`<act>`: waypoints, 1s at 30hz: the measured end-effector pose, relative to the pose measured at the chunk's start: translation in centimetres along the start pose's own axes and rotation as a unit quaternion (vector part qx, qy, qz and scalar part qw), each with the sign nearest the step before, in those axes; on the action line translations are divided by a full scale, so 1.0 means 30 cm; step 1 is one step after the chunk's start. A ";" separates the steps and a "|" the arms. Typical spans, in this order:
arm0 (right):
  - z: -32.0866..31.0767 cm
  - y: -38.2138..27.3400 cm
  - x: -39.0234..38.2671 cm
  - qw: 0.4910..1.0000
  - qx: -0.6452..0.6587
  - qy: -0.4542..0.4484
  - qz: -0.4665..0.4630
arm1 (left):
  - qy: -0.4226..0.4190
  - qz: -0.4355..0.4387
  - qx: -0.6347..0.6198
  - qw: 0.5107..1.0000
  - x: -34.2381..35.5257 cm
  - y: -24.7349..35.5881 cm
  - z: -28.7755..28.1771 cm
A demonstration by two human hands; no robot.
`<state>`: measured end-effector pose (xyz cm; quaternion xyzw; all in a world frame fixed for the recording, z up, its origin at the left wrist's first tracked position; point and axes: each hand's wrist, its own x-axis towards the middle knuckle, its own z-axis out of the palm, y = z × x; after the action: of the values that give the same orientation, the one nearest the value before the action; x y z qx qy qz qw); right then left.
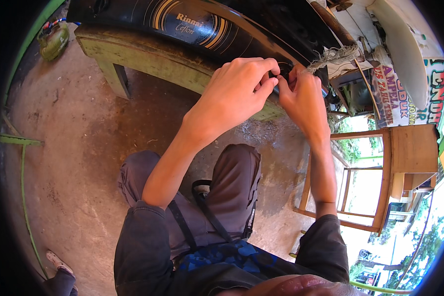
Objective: The person kneels in front of a portable gas stove and uses a knife to scrape and adjust the burner area. They then stand up and use a ladle to stir a pot on the stove.
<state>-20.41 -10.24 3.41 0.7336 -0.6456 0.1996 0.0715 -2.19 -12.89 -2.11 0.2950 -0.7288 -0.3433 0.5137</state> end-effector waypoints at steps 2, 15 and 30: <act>0.014 -0.014 -0.004 0.996 0.052 0.011 0.071 | 0.019 0.012 -0.008 1.000 0.005 -0.019 0.022; -0.017 -0.002 0.018 0.968 -0.177 -0.086 -0.156 | -0.003 0.010 -0.021 1.000 0.039 -0.088 0.065; -0.075 0.019 0.055 0.894 -0.287 -0.147 -0.310 | -0.059 -0.089 -0.021 0.994 -0.009 0.000 0.007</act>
<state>-21.25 -11.05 6.00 0.8653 -0.4176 -0.1365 0.2412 -2.29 -12.64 -2.32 0.3267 -0.7215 -0.4195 0.4435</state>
